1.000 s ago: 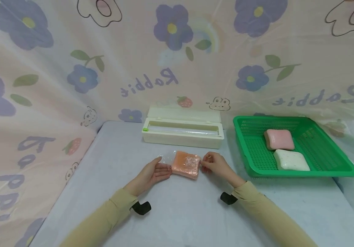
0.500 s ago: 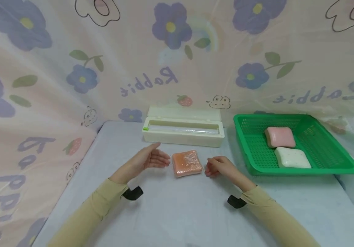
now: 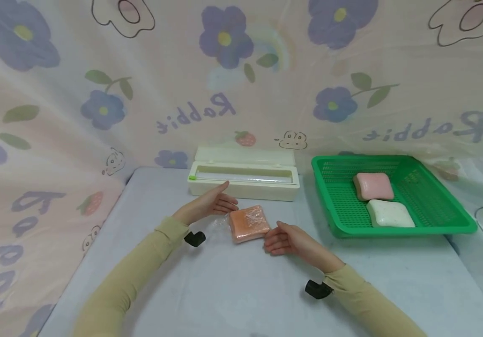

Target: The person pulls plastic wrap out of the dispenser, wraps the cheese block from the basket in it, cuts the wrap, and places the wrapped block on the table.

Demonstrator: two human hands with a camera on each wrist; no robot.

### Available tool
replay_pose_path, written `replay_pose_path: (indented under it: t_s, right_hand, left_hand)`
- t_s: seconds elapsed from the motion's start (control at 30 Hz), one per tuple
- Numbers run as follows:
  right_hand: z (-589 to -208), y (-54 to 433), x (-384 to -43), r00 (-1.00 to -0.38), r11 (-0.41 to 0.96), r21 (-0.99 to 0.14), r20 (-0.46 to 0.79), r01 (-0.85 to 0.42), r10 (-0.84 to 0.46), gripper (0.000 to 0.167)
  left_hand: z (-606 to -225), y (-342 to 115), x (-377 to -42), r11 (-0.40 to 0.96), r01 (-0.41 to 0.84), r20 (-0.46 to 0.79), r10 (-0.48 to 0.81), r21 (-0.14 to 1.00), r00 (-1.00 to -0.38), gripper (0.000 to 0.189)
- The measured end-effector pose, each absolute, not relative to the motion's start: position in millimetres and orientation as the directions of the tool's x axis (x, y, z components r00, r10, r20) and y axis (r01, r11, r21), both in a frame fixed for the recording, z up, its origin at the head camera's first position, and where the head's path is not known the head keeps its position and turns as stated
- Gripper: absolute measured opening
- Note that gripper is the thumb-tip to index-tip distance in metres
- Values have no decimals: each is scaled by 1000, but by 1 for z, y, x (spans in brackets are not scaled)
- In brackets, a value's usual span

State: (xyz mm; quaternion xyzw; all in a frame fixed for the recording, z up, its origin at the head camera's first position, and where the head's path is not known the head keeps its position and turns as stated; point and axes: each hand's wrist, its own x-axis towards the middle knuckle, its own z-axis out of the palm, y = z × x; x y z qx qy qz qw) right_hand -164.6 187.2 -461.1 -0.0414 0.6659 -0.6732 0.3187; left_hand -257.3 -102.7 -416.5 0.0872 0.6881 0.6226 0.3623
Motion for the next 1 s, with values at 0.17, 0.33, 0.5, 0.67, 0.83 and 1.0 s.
replay_pose_path:
  t_s: [0.17, 0.33, 0.5, 0.67, 0.83, 1.0]
  right_hand:
    - [-458, 186, -178, -836, 52, -929, -353, 366, -421, 61]
    - [-461, 187, -195, -854, 45, -934, -344, 355, -390, 60]
    - [-464, 184, -209, -860, 47, -938, -335, 344, -385, 56]
    - [-460, 187, -208, -887, 135, -974, -219, 179, -407, 52]
    - [-453, 194, -189, -849, 384, -854, 115, -350, -516, 39]
    - [-443, 194, -168, -656, 514, -491, 171, -703, -735, 68]
  left_hand:
    - [-424, -109, -246, 140, -403, -409, 557, 904, -723, 70]
    - [-435, -115, -223, -24, -503, -400, 575, 864, -714, 64]
    - [-445, -116, -200, -160, -562, -378, 591, 811, -713, 62]
    - [-450, -114, -195, -169, -555, -389, 550, 815, -739, 59]
    - [-454, -112, -205, -117, -542, -445, 440, 832, -780, 50]
    - [-456, -106, -218, -74, -551, -483, 394, 831, -782, 43]
